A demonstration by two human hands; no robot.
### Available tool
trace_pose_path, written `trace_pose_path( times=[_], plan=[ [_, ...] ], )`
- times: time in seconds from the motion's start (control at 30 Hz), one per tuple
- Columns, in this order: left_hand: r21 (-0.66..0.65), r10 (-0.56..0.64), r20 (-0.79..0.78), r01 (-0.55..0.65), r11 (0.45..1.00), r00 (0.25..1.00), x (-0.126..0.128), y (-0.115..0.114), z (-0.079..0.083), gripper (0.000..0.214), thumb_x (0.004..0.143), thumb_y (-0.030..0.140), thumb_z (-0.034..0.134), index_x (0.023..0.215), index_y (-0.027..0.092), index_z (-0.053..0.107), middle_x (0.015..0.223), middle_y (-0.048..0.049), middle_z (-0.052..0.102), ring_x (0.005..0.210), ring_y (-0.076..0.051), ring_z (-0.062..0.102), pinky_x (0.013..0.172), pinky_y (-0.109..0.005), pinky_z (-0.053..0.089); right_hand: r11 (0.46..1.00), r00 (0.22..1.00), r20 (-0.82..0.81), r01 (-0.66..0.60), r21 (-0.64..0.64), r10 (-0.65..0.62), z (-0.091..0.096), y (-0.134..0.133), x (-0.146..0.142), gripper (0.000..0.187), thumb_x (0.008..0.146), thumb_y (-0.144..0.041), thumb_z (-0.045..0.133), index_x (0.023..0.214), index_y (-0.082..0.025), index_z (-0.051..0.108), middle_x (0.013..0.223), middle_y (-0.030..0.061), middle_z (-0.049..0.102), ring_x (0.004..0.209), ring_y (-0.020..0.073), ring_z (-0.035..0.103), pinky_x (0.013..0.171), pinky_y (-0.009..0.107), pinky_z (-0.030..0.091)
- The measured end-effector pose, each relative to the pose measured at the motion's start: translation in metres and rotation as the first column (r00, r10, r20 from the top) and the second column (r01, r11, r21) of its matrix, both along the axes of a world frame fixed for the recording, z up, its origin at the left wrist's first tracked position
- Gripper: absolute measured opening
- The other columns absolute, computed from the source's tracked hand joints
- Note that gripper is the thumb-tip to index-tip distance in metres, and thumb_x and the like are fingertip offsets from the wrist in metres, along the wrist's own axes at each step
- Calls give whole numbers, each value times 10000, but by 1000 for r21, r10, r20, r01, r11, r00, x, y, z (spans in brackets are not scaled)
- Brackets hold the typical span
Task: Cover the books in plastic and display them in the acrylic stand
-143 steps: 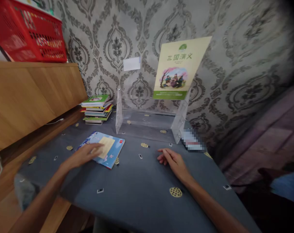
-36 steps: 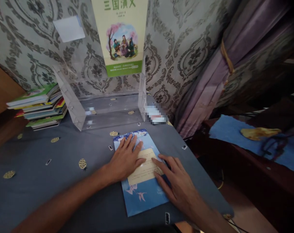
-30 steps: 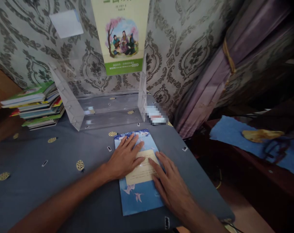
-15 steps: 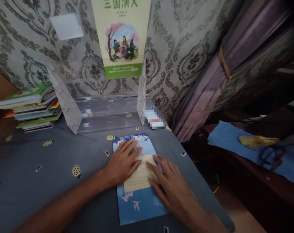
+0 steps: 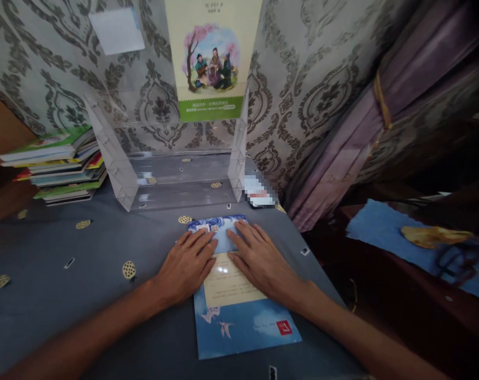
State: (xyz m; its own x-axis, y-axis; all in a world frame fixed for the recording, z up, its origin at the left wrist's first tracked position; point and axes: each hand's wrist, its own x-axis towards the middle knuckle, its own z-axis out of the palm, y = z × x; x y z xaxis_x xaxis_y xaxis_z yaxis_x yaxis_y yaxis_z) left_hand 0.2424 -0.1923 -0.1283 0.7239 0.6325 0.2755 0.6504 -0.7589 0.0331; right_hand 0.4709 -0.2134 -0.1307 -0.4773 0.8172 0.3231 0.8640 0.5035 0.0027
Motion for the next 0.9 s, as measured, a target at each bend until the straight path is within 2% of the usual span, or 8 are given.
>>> trace_pose_path(
  times=[0.13,0.27,0.4,0.5,0.67,0.9],
  plan=[
    [23,4,43,-5,1000,999,-10,-1,-2,397,1070,302,329,1364,140,541,1434,-132,597,1382,-261,515,1123,-474,462,998,999,-9,-38,-40,38,2,15,-13,412,1019,-270,425,1376,-111,553,1412,218,581,1379,350,491,1122,567,426],
    [98,13,83,-21,995,996,-12,2,-2,355,1057,263,357,1301,116,569,1337,-156,647,1321,-282,562,1075,-468,497,982,990,-59,-136,-133,129,1,32,-33,441,1008,-209,398,1426,-121,506,1464,202,549,1412,330,463,1132,566,426],
    [83,60,99,-68,994,993,-16,7,0,281,1042,231,383,1193,136,601,1216,-156,675,1198,-282,625,1024,-478,519,938,959,-160,-267,-222,235,0,46,-53,624,929,-63,375,1544,-162,341,1524,160,499,1472,285,384,1166,562,392],
    [64,77,75,-82,995,994,-19,10,2,245,1025,218,407,1138,127,604,1109,-141,681,1071,-278,652,974,-473,538,910,926,-246,-342,-233,285,-3,51,-64,697,879,-22,377,1560,-144,294,1525,163,494,1470,267,384,1187,550,369],
    [96,81,20,-83,992,996,-19,10,3,226,1002,186,423,1124,122,602,1085,-131,676,1074,-278,636,944,-445,539,911,901,-336,-354,-210,273,-7,53,-66,634,923,-80,381,1548,-155,306,1487,176,523,1425,277,438,1155,565,401],
    [181,75,26,-78,980,997,-17,11,4,186,988,172,437,1054,131,606,1067,-130,681,1064,-279,644,913,-432,540,912,911,-335,-330,-244,240,3,52,-66,499,934,-107,441,1433,-109,447,1395,188,584,1363,279,477,1144,524,421]
  ],
)
